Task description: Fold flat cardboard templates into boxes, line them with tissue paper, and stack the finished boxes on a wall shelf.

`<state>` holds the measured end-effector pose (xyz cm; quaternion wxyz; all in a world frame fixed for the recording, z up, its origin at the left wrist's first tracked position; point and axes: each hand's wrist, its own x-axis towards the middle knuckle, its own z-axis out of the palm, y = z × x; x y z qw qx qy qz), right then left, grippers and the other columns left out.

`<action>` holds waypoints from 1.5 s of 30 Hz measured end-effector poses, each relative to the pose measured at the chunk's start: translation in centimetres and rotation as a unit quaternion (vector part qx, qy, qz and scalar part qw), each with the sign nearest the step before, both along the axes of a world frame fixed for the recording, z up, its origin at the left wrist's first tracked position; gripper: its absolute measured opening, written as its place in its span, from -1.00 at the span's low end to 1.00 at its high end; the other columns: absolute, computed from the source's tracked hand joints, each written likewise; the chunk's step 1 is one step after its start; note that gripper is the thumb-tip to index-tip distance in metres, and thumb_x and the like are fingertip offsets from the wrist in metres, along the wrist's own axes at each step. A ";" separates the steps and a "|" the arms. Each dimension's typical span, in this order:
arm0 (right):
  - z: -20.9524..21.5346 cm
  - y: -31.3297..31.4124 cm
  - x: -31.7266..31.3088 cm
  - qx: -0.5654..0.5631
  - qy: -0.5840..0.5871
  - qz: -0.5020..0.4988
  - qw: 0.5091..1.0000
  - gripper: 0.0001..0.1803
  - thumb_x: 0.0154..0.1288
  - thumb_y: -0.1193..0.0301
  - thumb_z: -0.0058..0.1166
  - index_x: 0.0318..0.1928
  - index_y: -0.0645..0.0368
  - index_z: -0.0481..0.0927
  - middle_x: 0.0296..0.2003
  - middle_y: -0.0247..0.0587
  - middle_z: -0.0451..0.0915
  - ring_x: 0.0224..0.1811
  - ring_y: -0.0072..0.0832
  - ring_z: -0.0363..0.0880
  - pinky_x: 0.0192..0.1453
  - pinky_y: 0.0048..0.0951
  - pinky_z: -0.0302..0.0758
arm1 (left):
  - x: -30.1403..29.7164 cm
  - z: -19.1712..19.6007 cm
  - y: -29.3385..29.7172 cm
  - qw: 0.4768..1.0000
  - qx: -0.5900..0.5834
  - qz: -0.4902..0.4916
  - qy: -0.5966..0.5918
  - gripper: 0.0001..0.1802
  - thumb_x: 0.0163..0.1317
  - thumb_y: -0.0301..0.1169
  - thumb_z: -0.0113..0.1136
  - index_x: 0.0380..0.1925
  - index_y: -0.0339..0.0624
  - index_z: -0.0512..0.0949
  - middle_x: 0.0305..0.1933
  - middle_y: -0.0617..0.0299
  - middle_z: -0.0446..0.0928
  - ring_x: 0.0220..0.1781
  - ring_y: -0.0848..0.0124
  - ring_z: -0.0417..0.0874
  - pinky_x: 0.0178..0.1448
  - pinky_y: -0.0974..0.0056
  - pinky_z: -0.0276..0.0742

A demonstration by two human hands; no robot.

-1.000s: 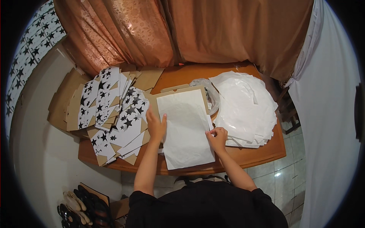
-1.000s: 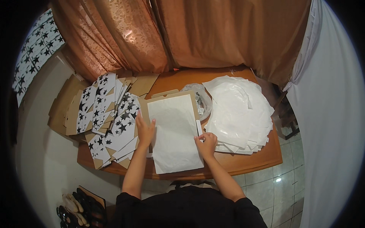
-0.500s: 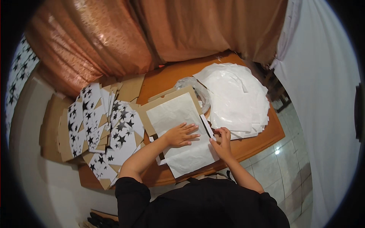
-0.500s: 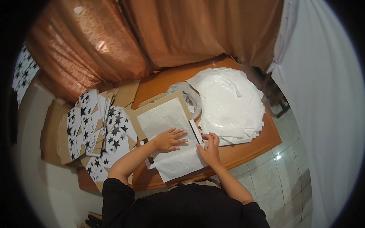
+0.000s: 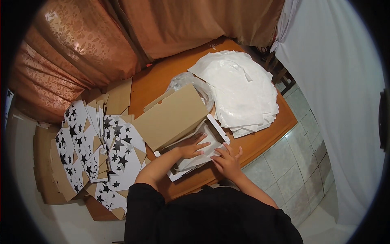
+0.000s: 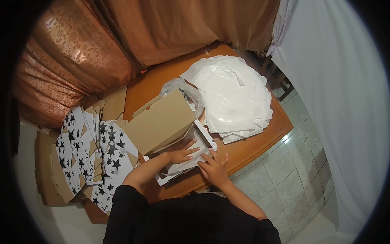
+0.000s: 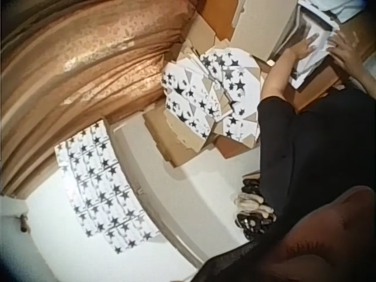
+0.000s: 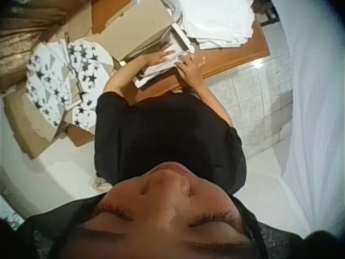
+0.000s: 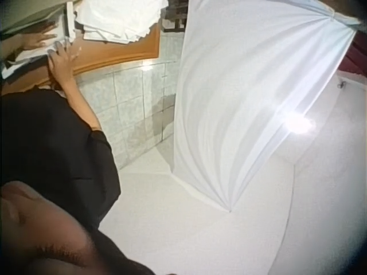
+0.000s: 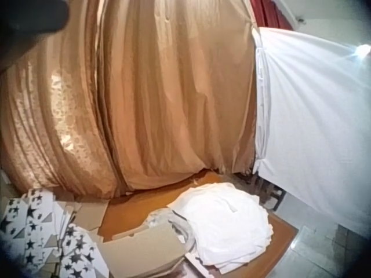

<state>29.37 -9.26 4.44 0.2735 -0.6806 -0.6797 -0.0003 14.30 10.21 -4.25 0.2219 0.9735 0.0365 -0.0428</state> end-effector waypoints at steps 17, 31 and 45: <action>2.2 1.1 1.2 0.017 0.036 0.061 0.997 -0.90 -0.05 0.34 0.22 -0.43 -0.12 0.63 -0.06 -0.46 0.47 0.22 -0.28 0.23 0.21 0.19 -0.12 | -5.6 5.7 -4.2 0.909 -0.026 0.254 0.329 -0.41 0.33 0.03 -0.29 0.32 0.16 0.11 0.38 0.06 0.10 0.32 0.06 0.24 0.25 -0.04 0.24; 2.9 6.2 3.6 0.003 0.168 0.100 0.981 -0.72 -0.02 0.33 0.14 -0.21 -0.05 0.58 -0.07 -0.32 0.42 0.15 -0.30 0.24 0.22 0.10 -0.12 | -9.6 4.4 -5.9 0.901 0.202 0.227 0.309 -0.51 0.29 -0.27 -0.15 0.25 0.37 0.23 0.35 0.30 0.21 0.22 0.33 0.40 0.16 -0.03 0.28; -4.1 24.6 8.2 -0.122 -0.083 0.001 0.989 -0.79 0.04 0.43 0.06 -0.25 0.00 0.62 -0.19 -0.34 0.54 0.02 -0.27 0.36 0.17 0.24 0.09 | -8.4 14.8 -12.5 0.783 -0.246 0.571 -0.012 -0.60 0.14 -0.06 0.17 -0.19 -0.12 0.58 -0.28 0.13 0.58 -0.10 0.28 0.54 0.02 0.21 0.35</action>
